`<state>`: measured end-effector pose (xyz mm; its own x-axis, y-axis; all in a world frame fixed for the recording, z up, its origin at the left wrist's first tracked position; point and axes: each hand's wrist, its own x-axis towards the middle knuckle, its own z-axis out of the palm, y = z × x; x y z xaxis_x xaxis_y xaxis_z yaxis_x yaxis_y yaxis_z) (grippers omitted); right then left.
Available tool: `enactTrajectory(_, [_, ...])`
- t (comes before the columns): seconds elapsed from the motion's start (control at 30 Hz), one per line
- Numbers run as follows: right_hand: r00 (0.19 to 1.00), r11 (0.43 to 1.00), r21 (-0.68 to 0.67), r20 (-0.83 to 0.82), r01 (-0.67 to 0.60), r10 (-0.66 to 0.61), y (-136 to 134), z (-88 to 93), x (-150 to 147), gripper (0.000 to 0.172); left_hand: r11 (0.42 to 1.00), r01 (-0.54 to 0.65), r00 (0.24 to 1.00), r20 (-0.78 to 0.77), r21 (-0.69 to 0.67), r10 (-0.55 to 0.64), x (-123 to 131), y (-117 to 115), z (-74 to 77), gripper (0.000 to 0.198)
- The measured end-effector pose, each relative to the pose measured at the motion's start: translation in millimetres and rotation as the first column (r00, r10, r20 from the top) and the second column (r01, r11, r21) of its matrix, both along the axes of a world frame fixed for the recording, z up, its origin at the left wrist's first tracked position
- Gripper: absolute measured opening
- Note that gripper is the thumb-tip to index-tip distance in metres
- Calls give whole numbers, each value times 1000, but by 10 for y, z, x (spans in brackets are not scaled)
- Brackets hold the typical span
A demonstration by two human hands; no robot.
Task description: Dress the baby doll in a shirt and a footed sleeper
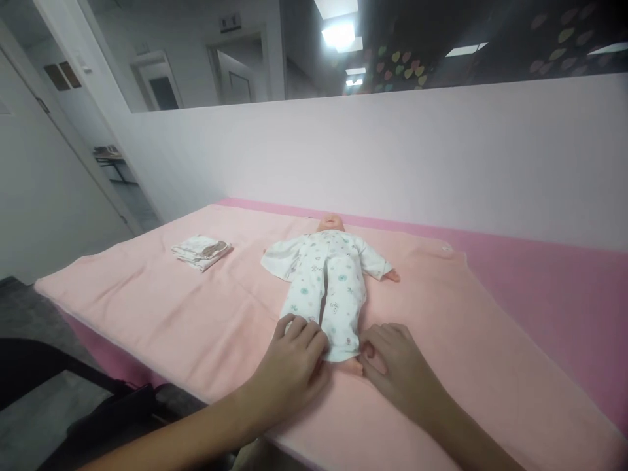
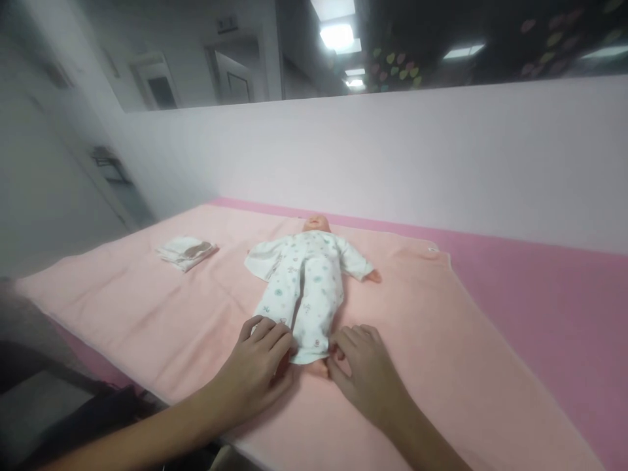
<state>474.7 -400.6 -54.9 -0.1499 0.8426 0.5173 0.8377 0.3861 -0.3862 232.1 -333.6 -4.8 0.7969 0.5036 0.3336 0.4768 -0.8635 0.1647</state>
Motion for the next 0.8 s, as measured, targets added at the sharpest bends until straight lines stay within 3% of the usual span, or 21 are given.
enactTrajectory(0.13, [1000,999,38,21,-1,0,-14,44,-32,23,1000,9,999,32,22,-10,18,-10,22,6])
enactTrajectory(0.4, [969,953,180,83,-243,232,-128,240,-33,30,994,90,992,84,66,-95,-56,-75,95,9])
enactTrajectory(0.63, [908,904,199,268,-378,321,-164,216,-67,22,992,105,993,40,65,-108,-106,-85,74,12])
enactTrajectory(0.8, [880,886,151,273,-438,388,-211,278,-127,25,993,115,993,14,22,-115,-169,-97,73,17])
